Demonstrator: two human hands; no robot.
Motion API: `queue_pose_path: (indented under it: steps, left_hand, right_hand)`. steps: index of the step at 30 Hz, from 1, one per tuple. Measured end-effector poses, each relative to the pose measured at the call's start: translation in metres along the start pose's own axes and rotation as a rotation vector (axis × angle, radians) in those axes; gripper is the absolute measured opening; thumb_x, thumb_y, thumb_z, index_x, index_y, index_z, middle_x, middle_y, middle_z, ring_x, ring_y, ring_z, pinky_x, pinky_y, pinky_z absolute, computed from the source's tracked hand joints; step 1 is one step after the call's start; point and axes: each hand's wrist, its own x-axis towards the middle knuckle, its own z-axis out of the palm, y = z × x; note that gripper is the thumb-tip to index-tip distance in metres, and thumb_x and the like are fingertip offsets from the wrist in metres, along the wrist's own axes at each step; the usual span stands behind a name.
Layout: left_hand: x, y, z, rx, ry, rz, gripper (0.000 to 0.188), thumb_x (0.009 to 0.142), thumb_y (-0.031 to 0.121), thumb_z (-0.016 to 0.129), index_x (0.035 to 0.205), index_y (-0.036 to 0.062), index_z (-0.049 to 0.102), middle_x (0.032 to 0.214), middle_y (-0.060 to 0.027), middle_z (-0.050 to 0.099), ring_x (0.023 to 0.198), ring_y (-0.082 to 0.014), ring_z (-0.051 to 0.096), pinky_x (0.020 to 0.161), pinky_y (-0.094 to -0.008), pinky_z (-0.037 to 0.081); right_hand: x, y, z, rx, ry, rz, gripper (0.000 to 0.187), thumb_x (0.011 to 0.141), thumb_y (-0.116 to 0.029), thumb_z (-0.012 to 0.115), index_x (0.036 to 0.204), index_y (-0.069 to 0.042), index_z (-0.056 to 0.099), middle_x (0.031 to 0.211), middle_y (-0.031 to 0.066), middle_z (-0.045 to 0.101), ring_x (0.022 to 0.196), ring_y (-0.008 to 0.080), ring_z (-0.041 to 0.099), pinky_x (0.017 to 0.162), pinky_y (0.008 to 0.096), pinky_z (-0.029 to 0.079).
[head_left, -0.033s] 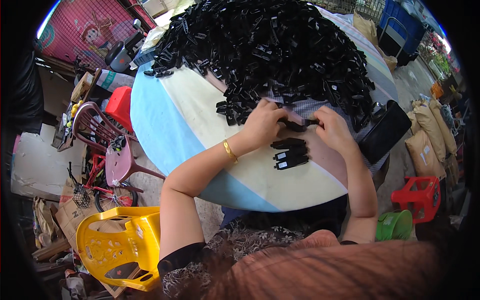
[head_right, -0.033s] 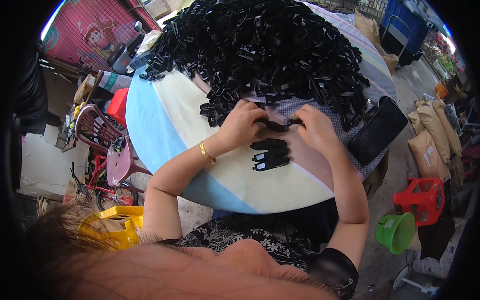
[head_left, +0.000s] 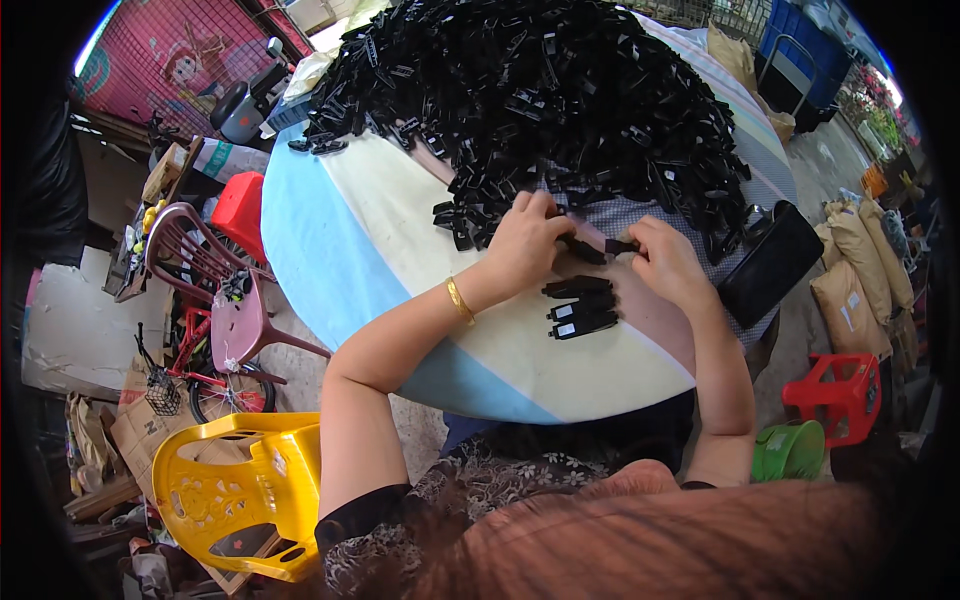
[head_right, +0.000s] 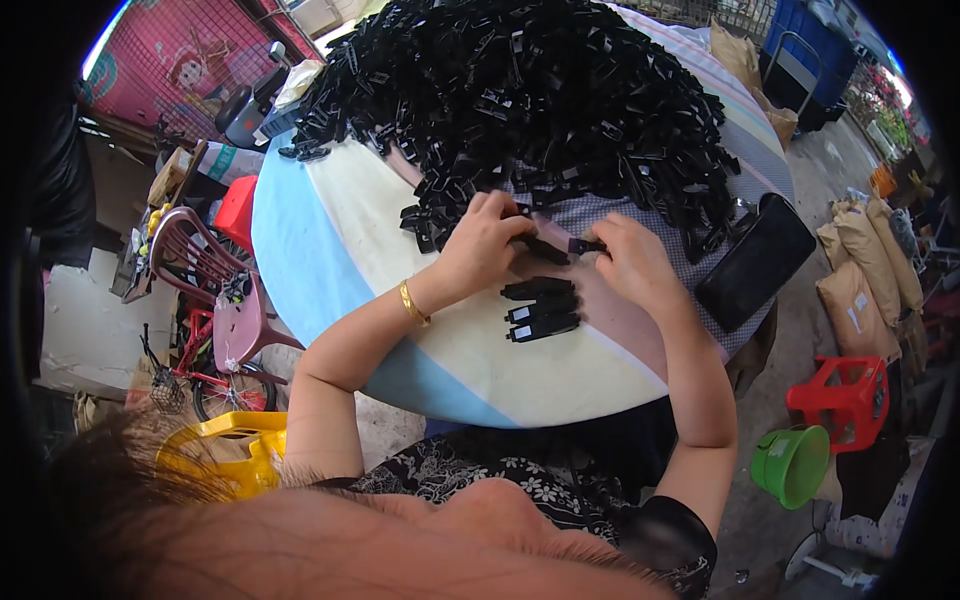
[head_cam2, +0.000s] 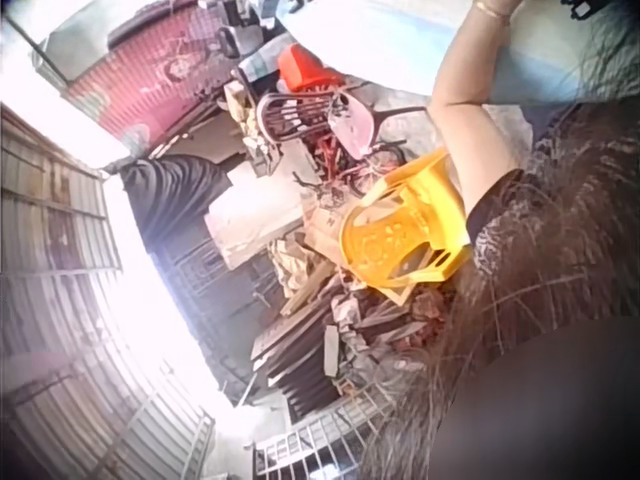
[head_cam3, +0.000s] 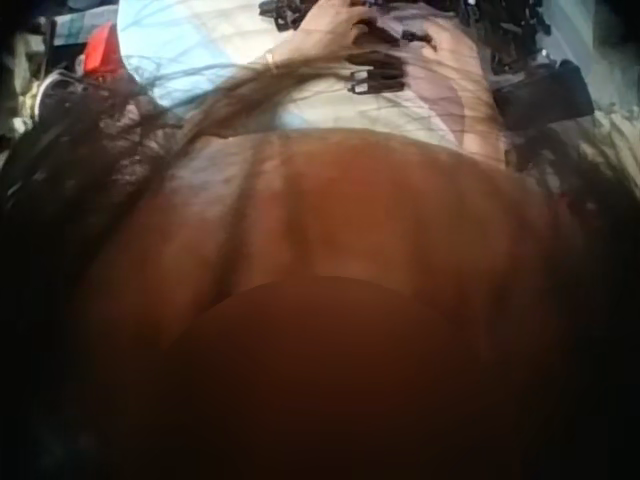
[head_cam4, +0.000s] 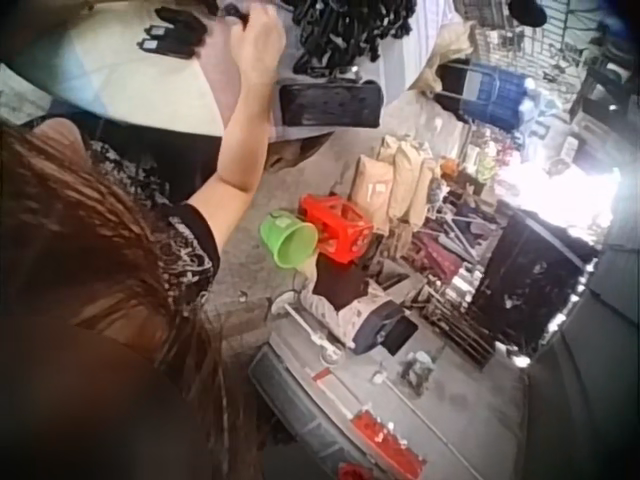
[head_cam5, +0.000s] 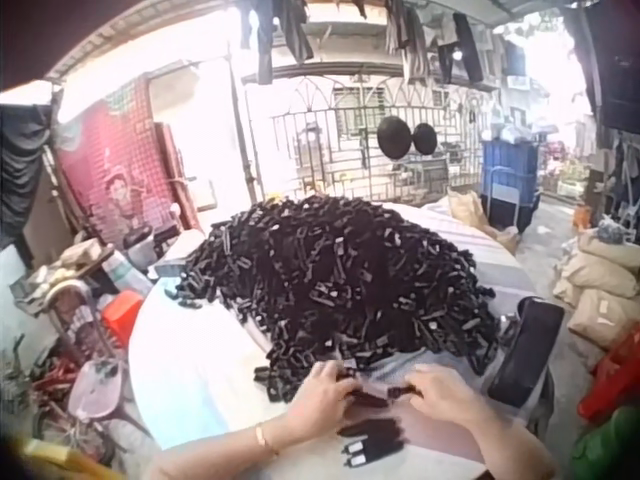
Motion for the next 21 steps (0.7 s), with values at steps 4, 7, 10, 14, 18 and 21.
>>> queue_pose_path:
  steps: [4,7,10,14,18,21]
  left_hand:
    - [0.001,0.027,-0.007,-0.141,-0.259,-0.296,0.037,0.071,0.009,0.065,0.108,0.0128,0.062,0.097,-0.014,0.054,0.085,-0.0319,0.057,0.077,-0.0392,0.048]
    - [0.002,0.031,0.002,-0.138,-0.341,-0.325,0.034,0.072,0.009,0.065,0.105,0.0102,0.059,0.094,-0.0139,0.054,0.089,-0.0327,0.056,0.078,-0.0404,0.048]
    - [-0.006,0.012,0.015,-0.175,-0.226,-0.125,0.028,0.07,0.005,0.065,0.098,0.0072,0.058,0.093,-0.0147,0.054,0.088,-0.0324,0.056,0.076,-0.0408,0.048]
    - [-0.004,0.004,0.01,-0.485,-0.298,-0.058,0.028,0.068,0.002,0.065,0.095,0.0046,0.058,0.092,-0.0157,0.055,0.086,-0.0338,0.055,0.079,-0.04,0.046]
    - [-0.005,0.009,0.0,-0.466,-0.147,-0.216,0.026,0.067,0.004,0.066,0.092,0.0025,0.061,0.087,-0.0144,0.058,0.085,-0.0336,0.055,0.077,-0.0399,0.046]
    - [-0.008,0.004,-0.003,-0.357,-0.257,-0.207,0.024,0.066,0.006,0.07,0.089,0.0019,0.065,0.081,-0.0116,0.059,0.081,-0.0297,0.057,0.073,-0.0365,0.047]
  right_hand:
    - [-0.001,-0.002,-0.01,-0.035,-0.092,0.082,0.021,0.071,-0.005,0.062,0.092,-0.001,0.064,0.091,0.0133,0.06,0.082,0.0305,0.06,0.07,0.0372,0.049]
    - [-0.001,0.002,-0.003,-0.064,0.058,0.046,0.021,0.07,-0.001,0.061,0.092,0.0,0.063,0.091,0.013,0.06,0.081,0.0302,0.06,0.071,0.037,0.049]
    - [0.003,0.006,0.002,0.138,0.303,-0.151,0.022,0.068,0.008,0.058,0.088,0.002,0.062,0.08,0.0103,0.057,0.071,0.0262,0.055,0.06,0.0327,0.045]
    - [0.004,0.0,0.002,0.151,0.279,-0.288,0.024,0.066,0.009,0.059,0.088,0.002,0.063,0.078,0.0096,0.057,0.075,0.0257,0.054,0.062,0.0332,0.045]
    - [0.001,0.001,0.004,0.064,0.143,-0.299,0.019,0.063,0.005,0.062,0.082,0.001,0.064,0.079,0.01,0.057,0.079,0.0271,0.054,0.068,0.0361,0.046]
    - [-0.001,0.001,0.003,-0.004,0.154,-0.29,0.015,0.063,0.004,0.062,0.077,0.0,0.064,0.075,0.0094,0.057,0.076,0.0272,0.055,0.067,0.0364,0.046]
